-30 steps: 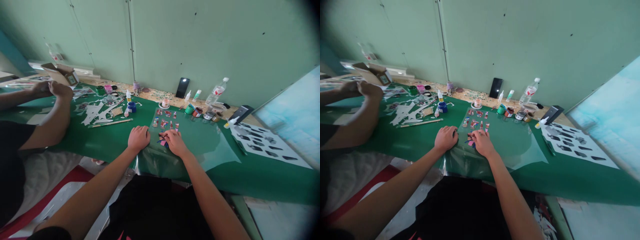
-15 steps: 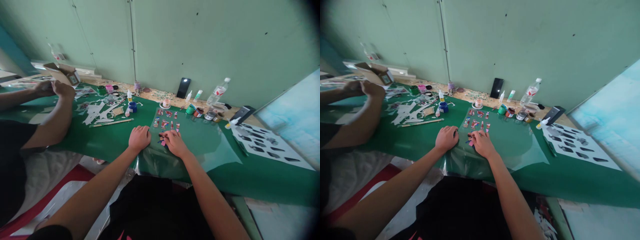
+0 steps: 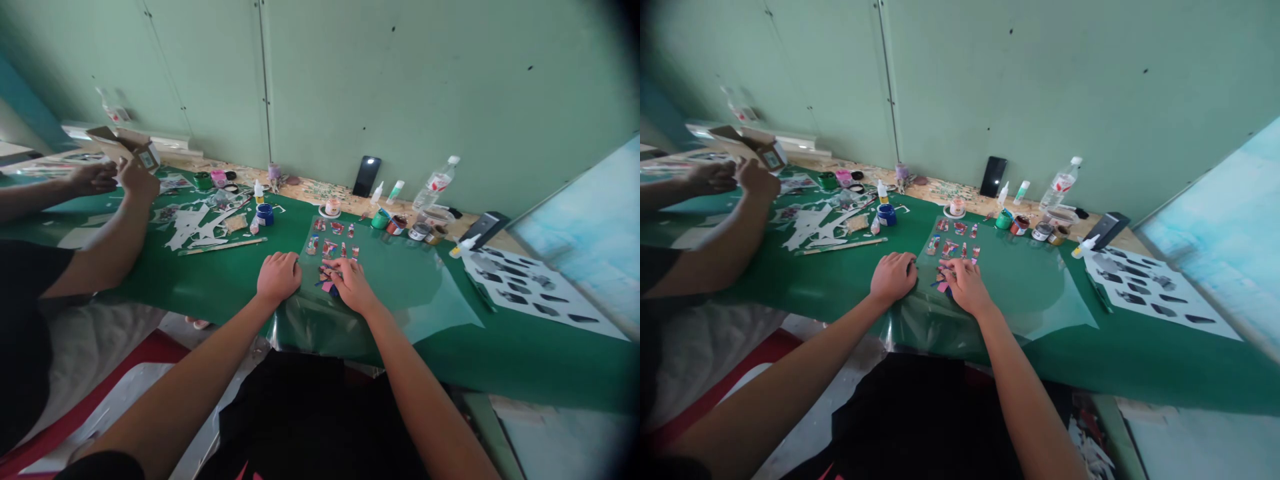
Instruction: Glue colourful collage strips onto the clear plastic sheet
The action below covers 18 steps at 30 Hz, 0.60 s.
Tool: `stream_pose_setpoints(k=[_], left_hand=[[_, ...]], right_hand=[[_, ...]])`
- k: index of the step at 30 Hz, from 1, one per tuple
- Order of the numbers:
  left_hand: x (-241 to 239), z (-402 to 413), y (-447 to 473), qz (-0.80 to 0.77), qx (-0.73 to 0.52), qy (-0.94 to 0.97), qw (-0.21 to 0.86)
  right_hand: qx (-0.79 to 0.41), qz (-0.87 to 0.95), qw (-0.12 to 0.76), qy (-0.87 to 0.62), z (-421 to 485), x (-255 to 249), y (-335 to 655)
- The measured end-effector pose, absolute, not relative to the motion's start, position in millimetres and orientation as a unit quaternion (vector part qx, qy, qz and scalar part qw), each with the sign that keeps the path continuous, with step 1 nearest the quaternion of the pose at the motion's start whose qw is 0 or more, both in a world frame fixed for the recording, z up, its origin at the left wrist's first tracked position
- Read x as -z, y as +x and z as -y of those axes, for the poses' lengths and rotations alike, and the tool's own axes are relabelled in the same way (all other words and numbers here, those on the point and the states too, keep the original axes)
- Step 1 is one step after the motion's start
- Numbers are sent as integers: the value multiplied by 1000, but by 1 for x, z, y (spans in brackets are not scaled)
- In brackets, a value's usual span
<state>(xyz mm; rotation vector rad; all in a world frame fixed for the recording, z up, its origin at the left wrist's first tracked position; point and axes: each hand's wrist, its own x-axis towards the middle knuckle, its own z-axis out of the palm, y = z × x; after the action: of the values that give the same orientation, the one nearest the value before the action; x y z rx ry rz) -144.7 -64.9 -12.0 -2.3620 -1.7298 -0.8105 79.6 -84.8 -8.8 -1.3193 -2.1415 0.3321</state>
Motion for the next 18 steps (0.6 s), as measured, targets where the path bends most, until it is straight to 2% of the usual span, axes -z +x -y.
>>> stream_pose_setpoints(k=[7,18], left_hand=[[12,65,-145,568,266,-777,55],[10,67,-143,575,261,-775,33]], right_hand=[[-169,789,343,-482,84,11,80],[-295,594,528,-530,66,26,102]])
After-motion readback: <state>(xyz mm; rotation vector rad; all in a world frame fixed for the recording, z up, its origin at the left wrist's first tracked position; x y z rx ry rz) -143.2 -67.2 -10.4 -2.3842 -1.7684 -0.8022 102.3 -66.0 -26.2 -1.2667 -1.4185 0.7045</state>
